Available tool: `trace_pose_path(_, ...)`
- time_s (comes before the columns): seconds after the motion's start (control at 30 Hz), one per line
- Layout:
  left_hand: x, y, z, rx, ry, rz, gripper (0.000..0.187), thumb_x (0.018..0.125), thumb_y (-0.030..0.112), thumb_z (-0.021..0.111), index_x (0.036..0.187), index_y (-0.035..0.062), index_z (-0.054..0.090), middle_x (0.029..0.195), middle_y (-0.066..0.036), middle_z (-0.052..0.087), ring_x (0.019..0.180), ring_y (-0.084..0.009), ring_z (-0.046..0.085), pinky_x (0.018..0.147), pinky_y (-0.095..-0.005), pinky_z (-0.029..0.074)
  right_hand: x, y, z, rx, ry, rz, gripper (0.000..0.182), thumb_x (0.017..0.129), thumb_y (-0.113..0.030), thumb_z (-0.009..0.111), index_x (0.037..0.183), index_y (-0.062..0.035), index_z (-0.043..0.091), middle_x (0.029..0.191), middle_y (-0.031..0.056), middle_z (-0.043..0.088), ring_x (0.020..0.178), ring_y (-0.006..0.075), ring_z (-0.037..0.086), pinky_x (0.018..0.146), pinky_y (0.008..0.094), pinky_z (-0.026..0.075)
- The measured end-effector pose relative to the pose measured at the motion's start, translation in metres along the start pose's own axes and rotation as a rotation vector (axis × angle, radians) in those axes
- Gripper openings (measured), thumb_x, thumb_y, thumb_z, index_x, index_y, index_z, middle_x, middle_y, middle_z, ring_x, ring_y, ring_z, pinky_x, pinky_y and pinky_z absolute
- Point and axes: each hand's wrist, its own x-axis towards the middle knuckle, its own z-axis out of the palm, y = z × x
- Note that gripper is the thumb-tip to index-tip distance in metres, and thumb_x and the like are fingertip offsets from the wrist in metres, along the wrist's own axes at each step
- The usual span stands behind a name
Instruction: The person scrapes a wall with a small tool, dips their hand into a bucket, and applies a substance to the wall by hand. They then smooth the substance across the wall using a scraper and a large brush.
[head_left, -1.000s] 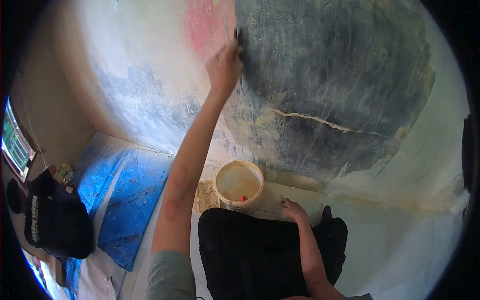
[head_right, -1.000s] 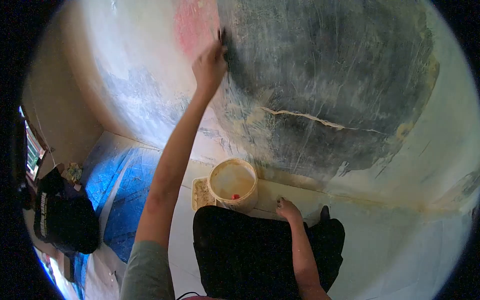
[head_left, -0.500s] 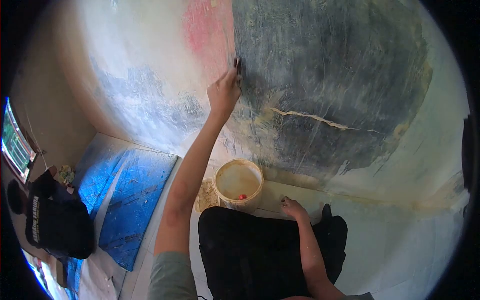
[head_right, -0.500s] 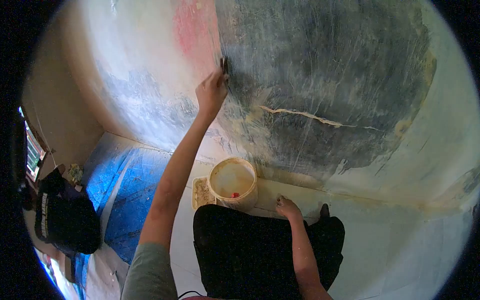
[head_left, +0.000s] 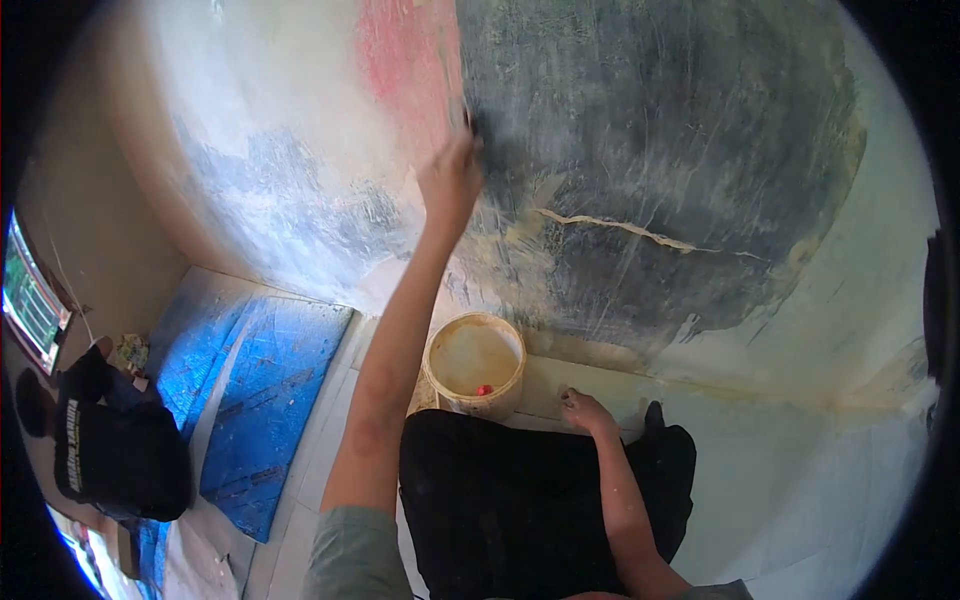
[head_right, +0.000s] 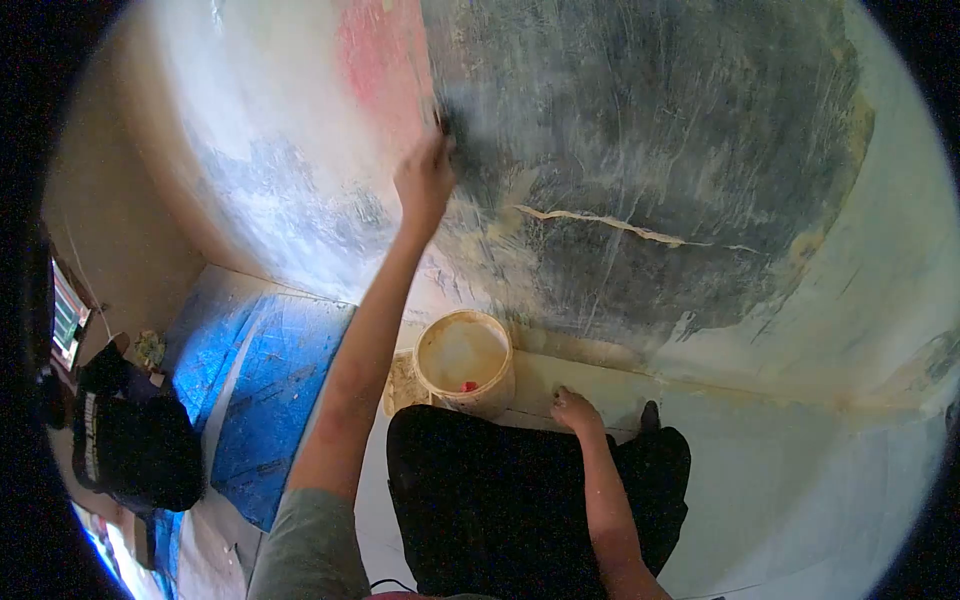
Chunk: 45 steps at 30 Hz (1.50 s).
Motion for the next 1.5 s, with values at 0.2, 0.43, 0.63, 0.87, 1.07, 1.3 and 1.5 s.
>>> trace_pose_path(0.2,0.006,-0.01,-0.017,-0.058,-0.103,0.025,0.01,0.076,0.013,0.059,0.086,0.0142,0.058,0.077,-0.009,0.062,0.064,-0.0307,0.06,0.051,-0.0396,0.046,0.007,0.011,0.007,0.015,0.05,-0.032,0.053,0.087,-0.035,0.041,0.129,-0.0045,0.037,0.126,0.015,0.046,0.114,0.0304,0.046,0.096,0.0397,0.038)
trace_pose_path(0.43,0.087,0.006,0.001,-0.08,0.158,-0.104,0.01,0.08,0.016,0.059,0.084,0.0077,0.057,0.071,-0.014,0.059,0.065,-0.0328,0.058,0.055,-0.0392,0.043,0.017,0.018,0.012,-0.071,0.033,-0.031,0.053,0.085,-0.036,0.044,0.129,-0.0065,0.038,0.124,0.0144,0.048,0.112,0.0313,0.047,0.096,0.0403,0.039)
trace_pose_path(0.63,-0.061,-0.004,-0.005,-0.037,-0.155,-0.116,0.014,0.073,0.002,0.055,0.082,0.0116,0.052,0.076,-0.012,0.059,0.064,-0.0342,0.058,0.051,-0.0413,0.044,0.011,0.009,0.016,0.001,0.159,-0.048,0.039,0.083,-0.032,0.049,0.114,-0.0073,0.049,0.11,0.0159,0.058,0.101,0.0315,0.055,0.086,0.0392,0.044)
trace_pose_path(0.87,0.017,0.004,-0.005,-0.061,0.041,-0.135,0.007,0.078,0.008,0.057,0.078,0.0065,0.051,0.071,-0.015,0.057,0.063,-0.0349,0.056,0.052,-0.04,0.042,0.021,0.018,0.013,-0.052,0.04,0.002,0.055,0.086,-0.035,0.043,0.134,-0.0114,0.032,0.124,0.0116,0.049,0.11,0.029,0.049,0.093,0.0405,0.04)
trace_pose_path(1.07,0.032,0.008,0.007,-0.083,0.23,-0.122,0.002,0.079,0.004,0.055,0.079,0.0053,0.053,0.064,-0.016,0.054,0.06,-0.0354,0.054,0.051,-0.0383,0.039,0.024,0.022,0.016,-0.073,0.065,-0.048,0.054,0.086,-0.038,0.044,0.131,-0.0092,0.036,0.121,0.012,0.051,0.107,0.0284,0.052,0.093,0.0403,0.041)
trace_pose_path(1.3,-0.101,-0.007,-0.022,-0.056,-0.218,-0.182,0.008,0.076,0.003,0.056,0.08,0.0082,0.052,0.075,-0.013,0.058,0.064,-0.0359,0.056,0.052,-0.0398,0.044,-0.011,-0.008,-0.009,0.021,-0.058,0.019,0.057,0.086,-0.037,0.042,0.134,-0.0088,0.031,0.13,0.0112,0.044,0.114,0.0279,0.047,0.096,0.0396,0.039)
trace_pose_path(1.5,-0.079,-0.013,-0.023,-0.559,-0.032,-0.458,0.014,0.087,0.019,0.055,0.08,0.0067,0.051,0.058,-0.001,0.046,0.044,-0.0095,0.038,0.041,-0.0258,0.032,0.02,0.022,0.019,0.031,0.23,-0.081,0.043,0.083,-0.037,0.048,0.116,-0.0092,0.049,0.109,0.0157,0.058,0.101,0.0325,0.055,0.087,0.0388,0.044)
